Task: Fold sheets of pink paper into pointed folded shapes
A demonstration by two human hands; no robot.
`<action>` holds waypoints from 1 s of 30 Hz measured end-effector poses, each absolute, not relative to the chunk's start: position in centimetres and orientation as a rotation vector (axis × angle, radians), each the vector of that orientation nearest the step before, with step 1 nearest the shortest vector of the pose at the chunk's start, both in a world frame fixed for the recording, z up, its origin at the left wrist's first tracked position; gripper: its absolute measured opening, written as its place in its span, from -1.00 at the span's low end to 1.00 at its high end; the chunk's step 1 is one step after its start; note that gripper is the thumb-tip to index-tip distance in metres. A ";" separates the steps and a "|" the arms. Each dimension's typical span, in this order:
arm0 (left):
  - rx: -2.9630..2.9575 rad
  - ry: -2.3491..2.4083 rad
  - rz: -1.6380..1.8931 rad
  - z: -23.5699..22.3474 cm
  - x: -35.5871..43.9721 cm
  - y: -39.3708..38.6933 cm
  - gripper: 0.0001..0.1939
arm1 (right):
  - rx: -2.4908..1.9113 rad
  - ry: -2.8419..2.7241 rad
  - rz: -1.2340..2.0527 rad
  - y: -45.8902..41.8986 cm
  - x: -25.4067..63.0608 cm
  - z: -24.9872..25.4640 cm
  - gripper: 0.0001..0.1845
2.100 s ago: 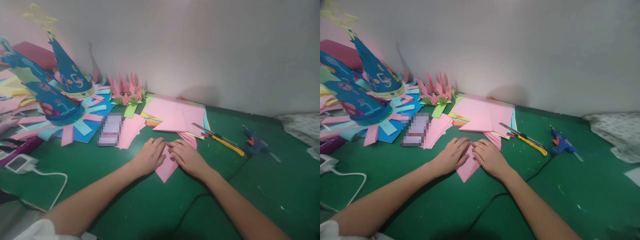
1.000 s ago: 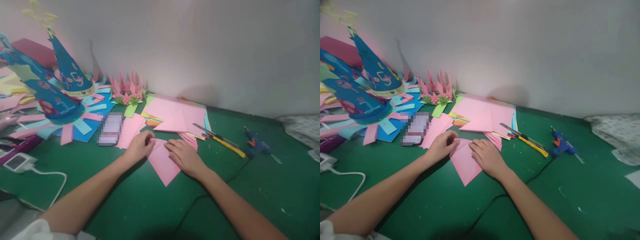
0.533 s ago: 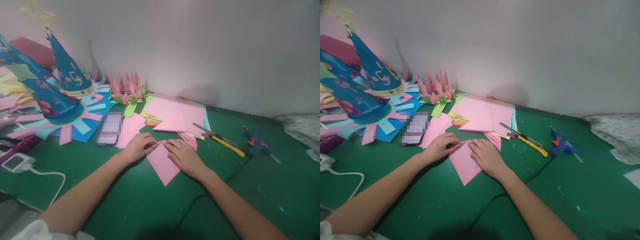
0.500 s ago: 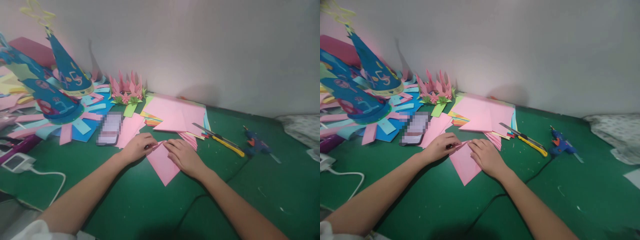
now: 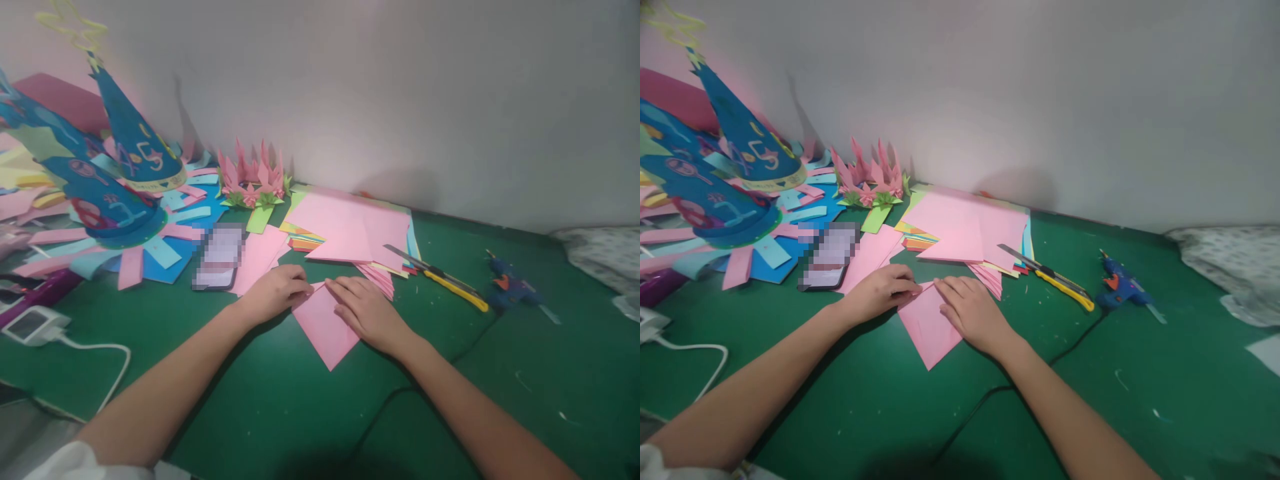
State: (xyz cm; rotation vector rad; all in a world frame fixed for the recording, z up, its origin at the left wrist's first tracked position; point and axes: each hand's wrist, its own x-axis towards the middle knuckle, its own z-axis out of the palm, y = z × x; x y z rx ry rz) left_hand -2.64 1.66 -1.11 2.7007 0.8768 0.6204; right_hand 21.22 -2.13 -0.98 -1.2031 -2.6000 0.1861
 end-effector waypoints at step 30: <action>2.716 0.777 0.464 0.4 -2.1 1.2 -0.76 | -1.184 -2.616 0.160 -2.1 21.1 -0.9 -0.58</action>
